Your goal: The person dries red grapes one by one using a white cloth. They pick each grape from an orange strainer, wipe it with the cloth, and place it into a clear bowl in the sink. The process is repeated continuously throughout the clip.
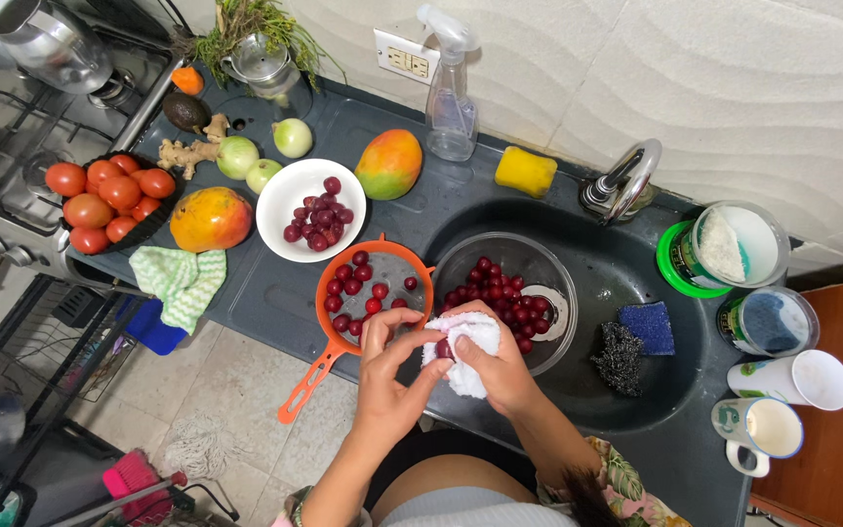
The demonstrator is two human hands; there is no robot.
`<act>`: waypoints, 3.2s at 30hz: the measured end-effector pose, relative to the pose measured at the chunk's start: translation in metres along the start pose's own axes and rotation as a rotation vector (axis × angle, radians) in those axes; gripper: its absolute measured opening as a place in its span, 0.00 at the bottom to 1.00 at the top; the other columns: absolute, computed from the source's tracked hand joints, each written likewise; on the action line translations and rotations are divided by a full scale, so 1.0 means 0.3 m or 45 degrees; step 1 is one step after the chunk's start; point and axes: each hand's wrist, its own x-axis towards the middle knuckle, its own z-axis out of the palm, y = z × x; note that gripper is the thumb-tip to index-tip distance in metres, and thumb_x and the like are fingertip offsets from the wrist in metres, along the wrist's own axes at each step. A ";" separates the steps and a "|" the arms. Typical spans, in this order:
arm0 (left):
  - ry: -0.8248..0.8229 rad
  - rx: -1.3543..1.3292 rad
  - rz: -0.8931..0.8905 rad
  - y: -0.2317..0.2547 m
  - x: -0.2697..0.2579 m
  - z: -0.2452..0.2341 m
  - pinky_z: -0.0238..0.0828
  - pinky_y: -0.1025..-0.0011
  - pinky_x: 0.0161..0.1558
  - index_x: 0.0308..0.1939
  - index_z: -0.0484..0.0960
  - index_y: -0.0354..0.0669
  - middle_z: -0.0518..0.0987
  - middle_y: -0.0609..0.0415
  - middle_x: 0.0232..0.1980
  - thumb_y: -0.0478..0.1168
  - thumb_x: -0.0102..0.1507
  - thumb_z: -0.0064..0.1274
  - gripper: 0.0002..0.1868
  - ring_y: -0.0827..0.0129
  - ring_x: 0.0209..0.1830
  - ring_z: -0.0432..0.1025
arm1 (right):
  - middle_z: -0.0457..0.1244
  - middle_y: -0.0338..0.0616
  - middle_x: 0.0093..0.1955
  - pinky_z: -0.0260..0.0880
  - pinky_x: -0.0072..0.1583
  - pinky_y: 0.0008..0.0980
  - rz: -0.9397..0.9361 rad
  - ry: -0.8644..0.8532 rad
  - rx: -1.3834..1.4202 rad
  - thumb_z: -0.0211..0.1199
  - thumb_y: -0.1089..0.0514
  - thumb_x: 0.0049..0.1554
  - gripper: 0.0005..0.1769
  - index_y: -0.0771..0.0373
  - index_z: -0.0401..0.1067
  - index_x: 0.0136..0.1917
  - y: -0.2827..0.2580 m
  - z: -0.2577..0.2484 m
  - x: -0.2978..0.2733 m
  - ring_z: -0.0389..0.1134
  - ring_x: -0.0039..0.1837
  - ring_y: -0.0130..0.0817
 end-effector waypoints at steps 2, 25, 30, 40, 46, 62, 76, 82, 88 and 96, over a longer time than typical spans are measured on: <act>0.002 0.040 0.033 0.002 0.001 -0.003 0.62 0.60 0.65 0.49 0.86 0.53 0.72 0.54 0.58 0.49 0.63 0.60 0.13 0.60 0.61 0.66 | 0.67 0.51 0.47 0.74 0.44 0.36 0.043 0.012 0.057 0.69 0.52 0.57 0.20 0.64 0.69 0.57 0.011 -0.012 0.002 0.71 0.44 0.42; 0.009 -0.069 0.203 -0.094 0.023 0.097 0.69 0.59 0.63 0.49 0.83 0.45 0.83 0.54 0.51 0.48 0.62 0.62 0.16 0.57 0.59 0.75 | 0.67 0.45 0.46 0.69 0.51 0.31 0.147 0.399 0.038 0.61 0.55 0.62 0.10 0.64 0.72 0.53 0.025 -0.006 0.041 0.69 0.49 0.33; 0.066 -0.770 -0.317 -0.160 0.014 0.191 0.68 0.55 0.63 0.51 0.84 0.33 0.86 0.42 0.52 0.29 0.60 0.63 0.15 0.54 0.60 0.76 | 0.66 0.45 0.37 0.75 0.37 0.33 0.079 0.561 -0.200 0.62 0.58 0.64 0.09 0.65 0.74 0.54 0.100 -0.111 0.069 0.70 0.36 0.32; -0.119 -0.462 -0.622 -0.484 0.083 0.379 0.77 0.55 0.56 0.54 0.87 0.44 0.84 0.46 0.52 0.33 0.59 0.68 0.19 0.50 0.54 0.79 | 0.65 0.45 0.38 0.74 0.35 0.33 0.046 0.971 -0.064 0.61 0.54 0.64 0.11 0.60 0.67 0.56 -0.035 -0.252 0.071 0.70 0.33 0.36; -0.568 0.176 -0.464 -0.555 0.077 0.483 0.76 0.59 0.56 0.52 0.86 0.56 0.84 0.59 0.47 0.34 0.56 0.67 0.21 0.60 0.51 0.80 | 0.66 0.47 0.36 0.75 0.34 0.33 -0.067 1.001 0.061 0.65 0.52 0.63 0.11 0.58 0.69 0.53 -0.013 -0.330 0.077 0.72 0.32 0.38; -0.185 0.369 -0.140 -0.530 0.085 0.264 0.75 0.60 0.52 0.46 0.86 0.50 0.83 0.53 0.44 0.43 0.63 0.59 0.09 0.54 0.50 0.77 | 0.68 0.51 0.45 0.74 0.48 0.50 0.329 0.694 0.258 0.66 0.68 0.43 0.29 0.62 0.73 0.60 0.126 -0.344 0.111 0.71 0.45 0.46; 0.247 1.433 -0.387 -0.754 0.198 0.122 0.65 0.54 0.57 0.55 0.83 0.56 0.80 0.60 0.47 0.54 0.55 0.65 0.25 0.58 0.56 0.70 | 0.66 0.51 0.49 0.70 0.57 0.54 0.715 0.873 0.460 0.64 0.68 0.46 0.28 0.63 0.70 0.62 0.106 -0.176 0.222 0.68 0.51 0.49; 0.305 1.151 -0.313 -0.717 0.184 0.092 0.55 0.60 0.65 0.57 0.81 0.63 0.82 0.69 0.42 0.50 0.63 0.60 0.18 0.72 0.58 0.73 | 0.68 0.54 0.53 0.69 0.61 0.56 0.704 1.001 0.691 0.57 0.70 0.45 0.26 0.66 0.73 0.59 -0.069 -0.029 0.269 0.68 0.54 0.53; 0.061 1.320 -0.471 -0.731 0.180 0.080 0.59 0.54 0.61 0.55 0.83 0.61 0.78 0.62 0.51 0.55 0.57 0.65 0.23 0.60 0.60 0.68 | 0.66 0.60 0.57 0.61 0.71 0.67 0.657 0.956 0.841 0.52 0.67 0.45 0.28 0.66 0.70 0.61 -0.088 -0.012 0.268 0.67 0.65 0.61; -0.141 1.199 -0.585 -0.753 0.216 0.096 0.60 0.59 0.56 0.53 0.79 0.58 0.78 0.60 0.51 0.54 0.64 0.57 0.16 0.61 0.58 0.68 | 0.65 0.62 0.60 0.56 0.72 0.68 0.638 0.840 0.823 0.52 0.67 0.44 0.31 0.66 0.69 0.63 -0.073 -0.013 0.223 0.65 0.68 0.64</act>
